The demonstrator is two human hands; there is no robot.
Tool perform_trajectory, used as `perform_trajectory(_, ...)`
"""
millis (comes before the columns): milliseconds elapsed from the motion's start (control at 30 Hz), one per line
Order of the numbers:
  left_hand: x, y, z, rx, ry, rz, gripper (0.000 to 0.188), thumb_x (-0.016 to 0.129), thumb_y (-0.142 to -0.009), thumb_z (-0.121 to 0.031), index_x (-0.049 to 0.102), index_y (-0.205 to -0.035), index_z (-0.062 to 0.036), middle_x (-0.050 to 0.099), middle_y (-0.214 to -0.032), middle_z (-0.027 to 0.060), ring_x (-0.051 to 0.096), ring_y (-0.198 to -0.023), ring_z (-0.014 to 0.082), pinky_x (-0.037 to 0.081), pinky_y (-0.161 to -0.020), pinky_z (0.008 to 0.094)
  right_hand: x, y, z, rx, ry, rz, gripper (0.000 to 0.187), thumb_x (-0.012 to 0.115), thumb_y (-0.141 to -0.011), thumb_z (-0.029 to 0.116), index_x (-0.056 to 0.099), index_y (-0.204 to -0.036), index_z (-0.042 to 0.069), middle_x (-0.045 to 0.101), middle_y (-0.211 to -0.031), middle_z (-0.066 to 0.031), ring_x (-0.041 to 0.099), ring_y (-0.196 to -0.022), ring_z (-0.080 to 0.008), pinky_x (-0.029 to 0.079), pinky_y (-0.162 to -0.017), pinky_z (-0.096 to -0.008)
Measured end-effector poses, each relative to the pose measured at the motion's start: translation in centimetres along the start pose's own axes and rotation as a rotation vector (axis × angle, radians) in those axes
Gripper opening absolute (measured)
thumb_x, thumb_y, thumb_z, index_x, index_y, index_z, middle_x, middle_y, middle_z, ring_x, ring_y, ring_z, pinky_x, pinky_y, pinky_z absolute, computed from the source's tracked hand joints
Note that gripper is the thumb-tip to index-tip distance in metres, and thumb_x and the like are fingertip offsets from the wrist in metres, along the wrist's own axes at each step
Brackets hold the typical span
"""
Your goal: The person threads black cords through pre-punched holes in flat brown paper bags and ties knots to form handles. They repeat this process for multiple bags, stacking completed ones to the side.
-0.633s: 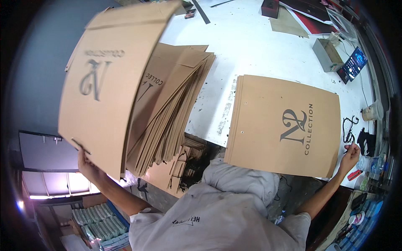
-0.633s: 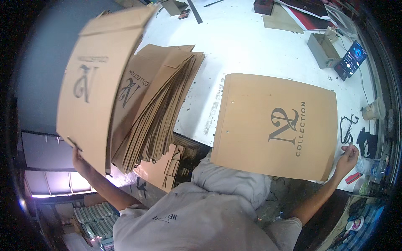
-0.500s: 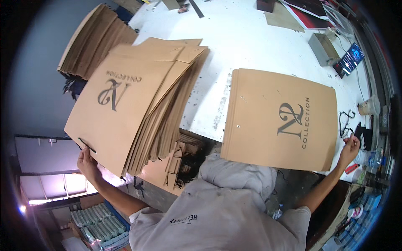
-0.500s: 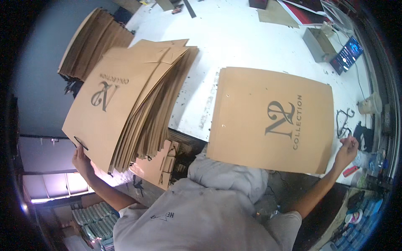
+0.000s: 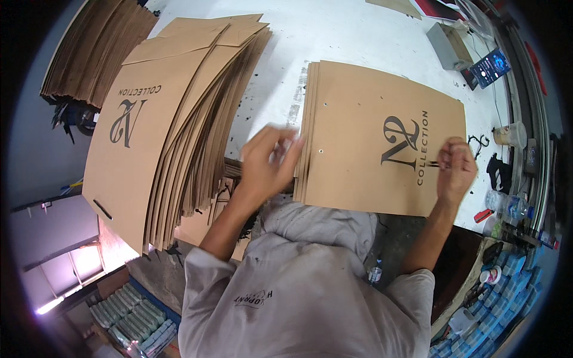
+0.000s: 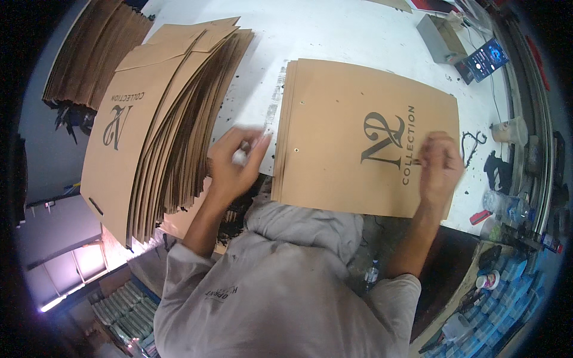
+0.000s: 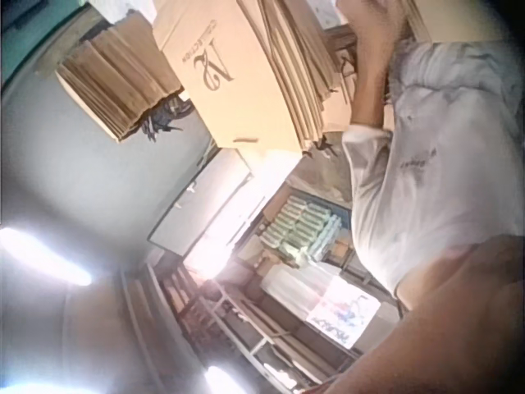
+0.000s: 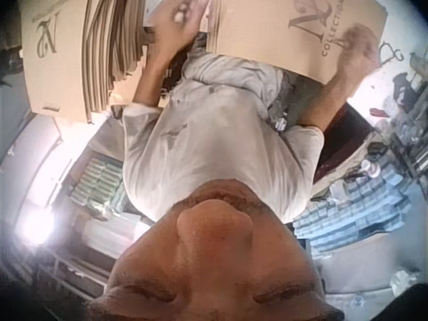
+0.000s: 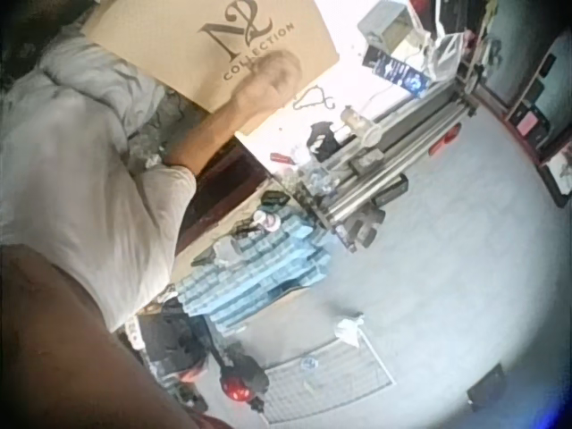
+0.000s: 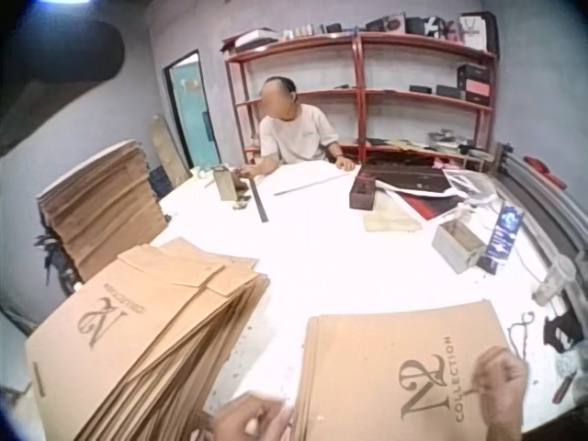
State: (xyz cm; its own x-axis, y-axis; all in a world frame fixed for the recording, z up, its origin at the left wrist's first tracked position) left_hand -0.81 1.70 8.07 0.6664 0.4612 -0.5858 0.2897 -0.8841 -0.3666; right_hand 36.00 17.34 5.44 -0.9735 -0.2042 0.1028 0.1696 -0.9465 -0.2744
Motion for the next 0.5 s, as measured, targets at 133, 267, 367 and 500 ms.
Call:
perform_trajectory(133,8.2,-3.0,5.6,-0.282,0.236,0.088,0.032,0.079,-0.088,-0.013,0.069,-0.111,0.0067,0.072,-0.087,0.0124,0.065,-0.070,0.0145,0.055,-0.066,0.0289,8.8,1.0,0.8,0.083,0.055,0.122,0.007,0.065,-0.097,-0.004,0.065,-0.104,-0.003,0.069,-0.103,-0.0095,0.070,-0.093,-0.0164,0.054,-0.078,-0.0259)
perform_trajectory(267,10.0,-4.1,6.6,-0.420,0.239,0.117,0.040,0.083,-0.084,-0.015,0.068,-0.113,0.0075,0.073,-0.088,0.0137,0.065,-0.068,0.0151,0.056,-0.065,0.0306,12.3,1.1,-1.0,0.192,0.179,0.178,0.009,0.065,-0.097,-0.004,0.068,-0.106,-0.006,0.072,-0.101,-0.0099,0.070,-0.093,-0.0152,0.055,-0.081,-0.0271)
perform_trajectory(367,9.5,-4.4,6.7,-0.420,0.209,0.042,0.042,0.084,-0.083,-0.015,0.068,-0.115,0.0074,0.074,-0.090,0.0143,0.067,-0.069,0.0157,0.056,-0.066,0.0307,14.4,-0.1,-2.9,0.232,0.291,0.258,0.009,0.067,-0.097,0.000,0.069,-0.102,-0.007,0.074,-0.096,-0.0104,0.070,-0.088,-0.0129,0.054,-0.080,-0.0258)
perform_trajectory(500,9.7,-4.2,7.1,-0.468,0.250,0.076,0.044,0.084,-0.083,-0.014,0.067,-0.117,0.0075,0.073,-0.091,0.0111,0.066,-0.074,0.0128,0.056,-0.069,0.0268,16.6,-1.6,-6.3,0.300,0.327,0.337,0.010,0.069,-0.096,0.003,0.069,-0.102,-0.005,0.074,-0.094,-0.0101,0.068,-0.085,-0.0111,0.054,-0.077,-0.0261)
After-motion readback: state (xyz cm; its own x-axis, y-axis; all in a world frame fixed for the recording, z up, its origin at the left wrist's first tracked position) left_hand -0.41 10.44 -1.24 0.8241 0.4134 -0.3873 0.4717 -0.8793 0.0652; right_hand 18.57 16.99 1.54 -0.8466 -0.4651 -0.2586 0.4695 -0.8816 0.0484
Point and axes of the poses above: each hand's wrist, its own y-axis away from the middle knuckle, its own x-axis out of the palm, z = x × y, the point moved 4 cm from there along -y, towards the middle knuckle
